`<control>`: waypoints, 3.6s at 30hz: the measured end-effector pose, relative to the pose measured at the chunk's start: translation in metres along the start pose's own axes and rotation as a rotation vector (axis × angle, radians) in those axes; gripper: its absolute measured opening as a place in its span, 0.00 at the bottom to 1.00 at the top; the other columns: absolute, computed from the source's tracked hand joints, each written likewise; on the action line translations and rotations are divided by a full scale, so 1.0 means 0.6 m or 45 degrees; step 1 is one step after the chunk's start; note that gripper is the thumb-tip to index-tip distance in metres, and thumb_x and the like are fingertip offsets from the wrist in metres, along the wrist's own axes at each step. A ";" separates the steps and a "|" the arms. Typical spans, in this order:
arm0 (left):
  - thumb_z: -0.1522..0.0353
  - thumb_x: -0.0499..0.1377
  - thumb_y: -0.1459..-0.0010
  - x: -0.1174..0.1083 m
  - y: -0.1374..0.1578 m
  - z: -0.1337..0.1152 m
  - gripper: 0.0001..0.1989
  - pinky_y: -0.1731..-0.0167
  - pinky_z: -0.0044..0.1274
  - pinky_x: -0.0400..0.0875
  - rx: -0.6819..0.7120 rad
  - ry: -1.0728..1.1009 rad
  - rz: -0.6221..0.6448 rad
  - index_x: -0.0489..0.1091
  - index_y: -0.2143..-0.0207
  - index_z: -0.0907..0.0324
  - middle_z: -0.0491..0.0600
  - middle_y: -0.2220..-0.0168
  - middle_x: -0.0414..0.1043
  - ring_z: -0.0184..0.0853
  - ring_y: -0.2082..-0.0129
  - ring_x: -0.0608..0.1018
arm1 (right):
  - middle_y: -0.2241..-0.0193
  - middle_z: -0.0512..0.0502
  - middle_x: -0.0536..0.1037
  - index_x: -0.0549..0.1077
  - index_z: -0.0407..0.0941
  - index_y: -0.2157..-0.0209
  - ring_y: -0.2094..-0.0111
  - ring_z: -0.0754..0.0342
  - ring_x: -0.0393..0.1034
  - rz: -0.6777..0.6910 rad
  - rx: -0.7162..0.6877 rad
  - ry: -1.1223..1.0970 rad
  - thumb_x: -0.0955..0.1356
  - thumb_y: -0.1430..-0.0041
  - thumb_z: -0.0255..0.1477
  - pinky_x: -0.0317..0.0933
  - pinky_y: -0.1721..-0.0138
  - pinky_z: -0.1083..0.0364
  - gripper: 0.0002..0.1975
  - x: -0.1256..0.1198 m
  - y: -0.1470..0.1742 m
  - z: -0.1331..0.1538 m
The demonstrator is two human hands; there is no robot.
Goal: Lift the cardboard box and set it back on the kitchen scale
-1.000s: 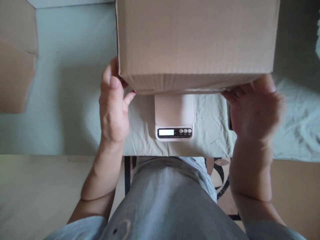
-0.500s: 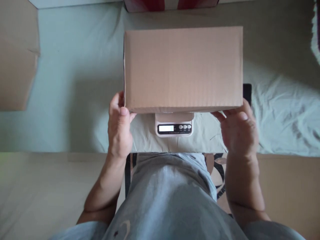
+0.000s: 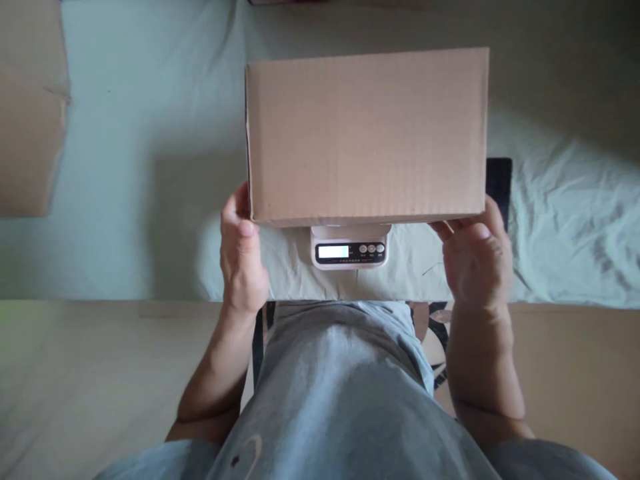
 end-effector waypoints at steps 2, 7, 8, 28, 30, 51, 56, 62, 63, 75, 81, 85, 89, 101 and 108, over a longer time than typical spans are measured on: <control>0.49 0.48 0.38 0.000 -0.004 -0.008 0.24 0.33 0.37 0.57 0.101 0.080 -0.084 0.62 0.42 0.41 0.41 0.36 0.61 0.42 0.33 0.61 | 0.51 0.50 0.78 0.75 0.56 0.52 0.46 0.46 0.71 0.014 -0.026 -0.023 0.67 0.47 0.42 0.60 0.37 0.38 0.20 0.000 -0.003 0.002; 0.52 0.49 0.37 0.007 -0.008 -0.016 0.20 0.37 0.36 0.63 0.149 0.142 -0.062 0.65 0.45 0.40 0.40 0.38 0.64 0.42 0.34 0.63 | 0.52 0.51 0.79 0.75 0.57 0.51 0.46 0.46 0.71 0.036 -0.041 -0.006 0.67 0.46 0.42 0.59 0.37 0.37 0.20 0.002 -0.006 0.007; 0.51 0.49 0.37 0.006 -0.007 -0.016 0.21 0.37 0.36 0.64 0.140 0.126 -0.063 0.64 0.44 0.40 0.40 0.37 0.63 0.42 0.33 0.62 | 0.52 0.52 0.79 0.76 0.57 0.51 0.46 0.46 0.71 0.037 -0.034 -0.006 0.67 0.46 0.42 0.59 0.38 0.37 0.20 0.003 -0.005 0.007; 0.51 0.52 0.37 0.019 -0.034 -0.061 0.20 0.42 0.35 0.72 0.201 0.017 -0.148 0.65 0.44 0.40 0.39 0.40 0.66 0.42 0.39 0.69 | 0.60 0.52 0.77 0.77 0.55 0.62 0.55 0.52 0.71 -0.102 -0.134 -0.082 0.69 0.51 0.42 0.68 0.49 0.48 0.14 0.017 -0.050 0.033; 0.54 0.52 0.36 0.027 -0.061 -0.083 0.19 0.40 0.35 0.71 0.299 0.053 -0.104 0.65 0.44 0.42 0.38 0.40 0.65 0.41 0.37 0.67 | 0.61 0.54 0.75 0.75 0.55 0.66 0.55 0.53 0.71 -0.083 -0.160 -0.093 0.69 0.54 0.43 0.67 0.50 0.50 0.13 0.024 -0.074 0.049; 0.43 0.51 0.42 0.060 -0.210 0.038 0.35 0.38 0.40 0.63 0.215 0.009 -0.055 0.57 0.39 0.53 0.52 0.34 0.57 0.41 0.33 0.62 | 0.45 0.59 0.74 0.71 0.63 0.56 0.37 0.45 0.62 -0.011 0.126 0.075 0.64 0.49 0.55 0.62 0.41 0.41 0.20 0.026 -0.187 -0.060; 0.36 0.53 0.52 0.047 -0.241 0.115 0.35 0.42 0.43 0.67 -0.097 0.268 -0.012 0.65 0.47 0.41 0.43 0.37 0.62 0.44 0.34 0.64 | 0.57 0.51 0.80 0.73 0.56 0.61 0.47 0.43 0.71 -0.036 0.319 -0.149 0.65 0.54 0.57 0.65 0.44 0.39 0.24 -0.018 -0.215 -0.111; 0.35 0.57 0.60 0.041 -0.249 0.136 0.36 0.40 0.46 0.65 -0.178 0.314 0.026 0.71 0.53 0.42 0.45 0.41 0.68 0.48 0.35 0.64 | 0.60 0.49 0.80 0.74 0.54 0.63 0.48 0.42 0.72 -0.053 0.360 -0.235 0.67 0.56 0.55 0.68 0.47 0.38 0.24 -0.029 -0.217 -0.123; 0.36 0.57 0.58 0.040 -0.246 0.127 0.35 0.40 0.45 0.66 -0.150 0.297 0.011 0.70 0.51 0.41 0.44 0.40 0.67 0.47 0.34 0.64 | 0.59 0.50 0.80 0.74 0.55 0.62 0.48 0.43 0.72 -0.053 0.336 -0.225 0.67 0.56 0.55 0.68 0.48 0.40 0.24 -0.022 -0.212 -0.114; 0.41 0.55 0.46 0.039 -0.187 -0.019 0.29 0.42 0.46 0.69 0.191 0.272 0.005 0.66 0.47 0.43 0.43 0.36 0.61 0.46 0.33 0.60 | 0.56 0.53 0.77 0.73 0.57 0.67 0.50 0.46 0.70 0.043 0.059 -0.086 0.66 0.54 0.55 0.67 0.46 0.45 0.20 0.044 -0.179 0.017; 0.47 0.56 0.42 0.008 -0.103 -0.061 0.25 0.47 0.45 0.75 0.168 0.242 0.016 0.65 0.44 0.41 0.44 0.38 0.63 0.48 0.34 0.62 | 0.53 0.55 0.78 0.75 0.60 0.61 0.45 0.47 0.69 -0.035 0.006 -0.020 0.64 0.46 0.50 0.66 0.43 0.46 0.16 0.019 -0.079 0.057; 0.48 0.54 0.39 0.001 -0.053 -0.049 0.23 0.49 0.45 0.76 0.152 0.143 0.038 0.65 0.44 0.41 0.46 0.39 0.64 0.49 0.36 0.65 | 0.52 0.55 0.78 0.76 0.60 0.60 0.45 0.48 0.70 -0.039 0.030 -0.012 0.64 0.46 0.50 0.66 0.45 0.46 0.17 0.009 -0.026 0.035; 0.48 0.54 0.40 -0.006 -0.026 -0.025 0.23 0.50 0.41 0.77 0.058 0.122 -0.018 0.64 0.45 0.41 0.48 0.42 0.66 0.48 0.40 0.70 | 0.50 0.55 0.78 0.76 0.60 0.57 0.45 0.48 0.70 -0.073 0.099 -0.025 0.65 0.48 0.51 0.66 0.46 0.47 0.19 0.007 -0.003 0.012; 0.46 0.48 0.39 -0.010 -0.020 0.005 0.22 0.44 0.42 0.70 0.025 0.076 -0.051 0.67 0.48 0.39 0.45 0.41 0.67 0.45 0.39 0.69 | 0.47 0.55 0.76 0.73 0.60 0.55 0.41 0.47 0.66 -0.044 0.120 0.029 0.63 0.45 0.48 0.64 0.44 0.46 0.18 -0.004 0.006 -0.020; 0.46 0.46 0.38 -0.012 -0.021 0.032 0.23 0.44 0.40 0.71 -0.054 0.126 -0.058 0.68 0.47 0.40 0.44 0.40 0.67 0.43 0.38 0.68 | 0.51 0.52 0.78 0.74 0.57 0.59 0.45 0.49 0.70 -0.067 0.135 -0.031 0.63 0.44 0.47 0.65 0.48 0.48 0.16 -0.013 0.004 -0.031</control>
Point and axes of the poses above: each hand's wrist, its own y-axis away from the middle knuckle, its own x-axis out of the palm, z = x × y, the point moved 4 cm from there along -y, towards the middle knuckle
